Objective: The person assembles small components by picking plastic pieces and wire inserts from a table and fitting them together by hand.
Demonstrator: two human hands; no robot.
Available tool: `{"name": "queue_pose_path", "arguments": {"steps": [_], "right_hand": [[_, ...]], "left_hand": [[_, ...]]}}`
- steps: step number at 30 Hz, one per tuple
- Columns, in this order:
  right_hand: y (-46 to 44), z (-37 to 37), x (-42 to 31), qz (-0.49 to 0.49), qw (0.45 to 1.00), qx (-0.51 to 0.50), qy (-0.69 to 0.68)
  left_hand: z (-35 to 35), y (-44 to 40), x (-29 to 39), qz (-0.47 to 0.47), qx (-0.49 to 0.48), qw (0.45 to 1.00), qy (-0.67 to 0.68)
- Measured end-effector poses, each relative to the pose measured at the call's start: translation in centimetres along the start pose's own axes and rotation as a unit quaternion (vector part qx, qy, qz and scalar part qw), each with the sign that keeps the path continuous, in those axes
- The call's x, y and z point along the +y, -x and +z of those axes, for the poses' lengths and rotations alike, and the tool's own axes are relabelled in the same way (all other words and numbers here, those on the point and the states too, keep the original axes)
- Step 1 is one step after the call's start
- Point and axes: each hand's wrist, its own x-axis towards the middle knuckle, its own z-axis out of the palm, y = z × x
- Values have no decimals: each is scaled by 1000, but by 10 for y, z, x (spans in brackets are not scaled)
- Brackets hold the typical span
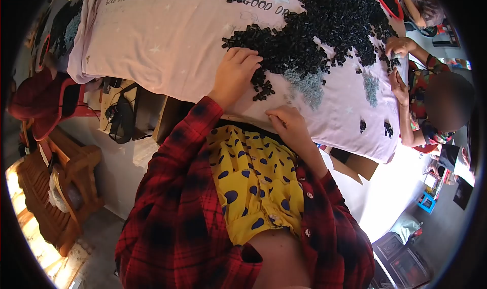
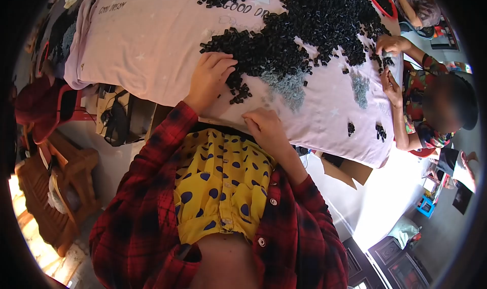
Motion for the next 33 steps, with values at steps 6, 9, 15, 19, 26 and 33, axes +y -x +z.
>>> {"name": "queue_pose_path", "arguments": {"steps": [6, 9, 15, 19, 26, 33], "right_hand": [[-2, -3, -6, 11, 1000, -7, -1], [-4, -9, -11, 19, 999, -24, -29], [-60, -26, -17, -45, 998, 34, 10], [-114, -26, -9, -132, 974, 64, 170], [-150, -12, 3, -113, 939, 11, 323], [-143, -2, 7, -135, 964, 46, 222]], "left_hand": [[-9, 8, -3, 3, 24, 999, -25], [-9, 9, -5, -7, 34, 999, -29], [-14, 6, -2, -32, 36, 999, -7], [-14, 5, -2, -62, 63, 996, 8], [-6, 1, -30, -175, 102, 979, -16], [18, -3, -45, -150, 89, 984, 23]]}}
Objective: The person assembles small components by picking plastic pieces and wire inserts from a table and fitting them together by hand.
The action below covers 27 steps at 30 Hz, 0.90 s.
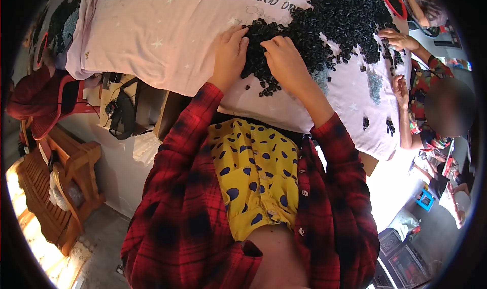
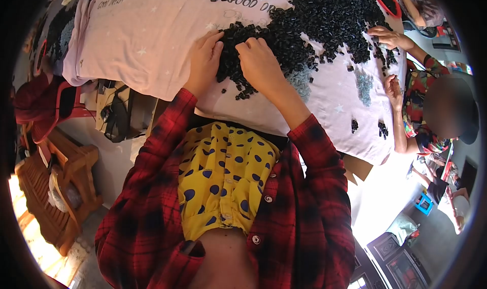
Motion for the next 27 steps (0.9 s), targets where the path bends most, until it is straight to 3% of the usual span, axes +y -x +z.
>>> {"name": "queue_pose_path", "arguments": {"steps": [16, 27], "right_hand": [[42, -13, -27, 4, 997, -44, -57], [74, -45, -30, 107, 983, 50, -138]], "left_hand": [[-1, 6, 14, -29, -50, 990, 125], [-14, 8, 13, -108, -49, 968, 219]]}}
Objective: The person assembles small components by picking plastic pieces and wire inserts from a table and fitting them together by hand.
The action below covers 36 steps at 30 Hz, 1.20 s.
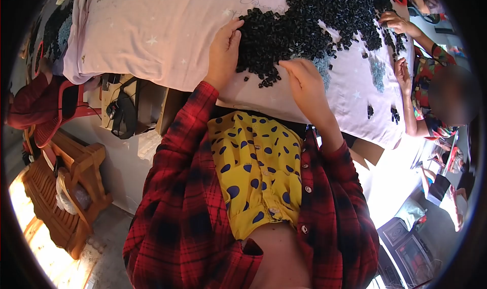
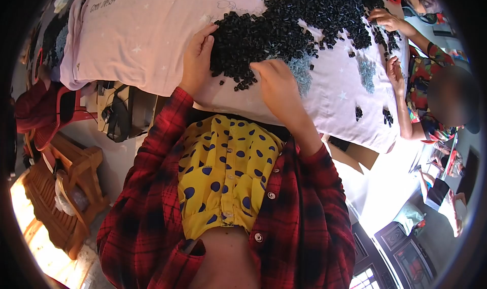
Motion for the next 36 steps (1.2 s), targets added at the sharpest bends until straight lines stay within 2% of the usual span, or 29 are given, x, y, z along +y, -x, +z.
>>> {"name": "queue_pose_path", "arguments": {"steps": [3, 5, 16, 19, 21, 22, 24, 29, 36], "right_hand": [[13, -2, -2, 3, 1000, 5, -13], [20, -3, -6, 21, 999, 1, -26], [42, -4, -9, 61, 995, 3, -72], [49, -5, -11, 70, 994, 12, -79], [53, -6, -11, 91, 991, 3, -99], [55, -7, -12, 93, 991, 4, -98], [58, -7, -13, 101, 990, 6, -100], [70, -9, -9, 102, 990, 3, -96], [79, -10, -6, 122, 989, 29, -79]], "left_hand": [[8, 0, -5, 5, 1, 1000, -15], [15, 2, -9, 47, -3, 999, -25], [6, 11, 7, 11, 5, 1000, 22], [0, 16, 20, 60, 29, 997, -48], [-3, 21, 32, 115, -22, 979, -170], [3, 21, 33, 177, 4, 966, -190], [8, 26, 44, 177, -51, 957, -224], [35, 28, 45, 199, -43, 926, -318], [44, 29, 39, 187, -50, 910, -366]]}}
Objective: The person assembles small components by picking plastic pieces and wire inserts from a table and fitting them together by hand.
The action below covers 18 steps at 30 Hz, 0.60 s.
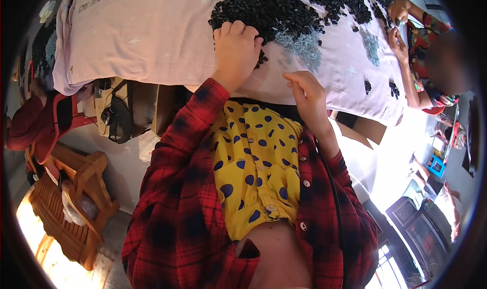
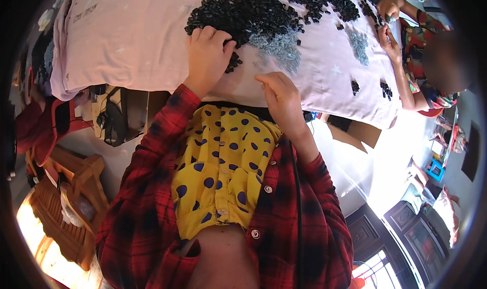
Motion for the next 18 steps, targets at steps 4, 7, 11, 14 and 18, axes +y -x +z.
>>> {"name": "queue_pose_path", "arguments": {"steps": [4, 7, 11, 14, 18], "right_hand": [[2, 3, 14, -1, 999, 35, 39], [0, 4, 20, -56, 988, 70, 124], [0, 6, 24, -43, 982, 76, 167], [-5, 10, 26, -47, 980, 71, 181], [-15, 14, 28, -110, 970, 67, 204]], "left_hand": [[-2, 1, -2, 10, 24, 999, 38], [-7, 2, -2, 19, 52, 995, 81], [-28, 12, 11, -39, 4, 987, 156], [-32, 30, 23, -89, -35, 953, 286], [-30, 56, 37, -206, -164, 865, 428]]}}
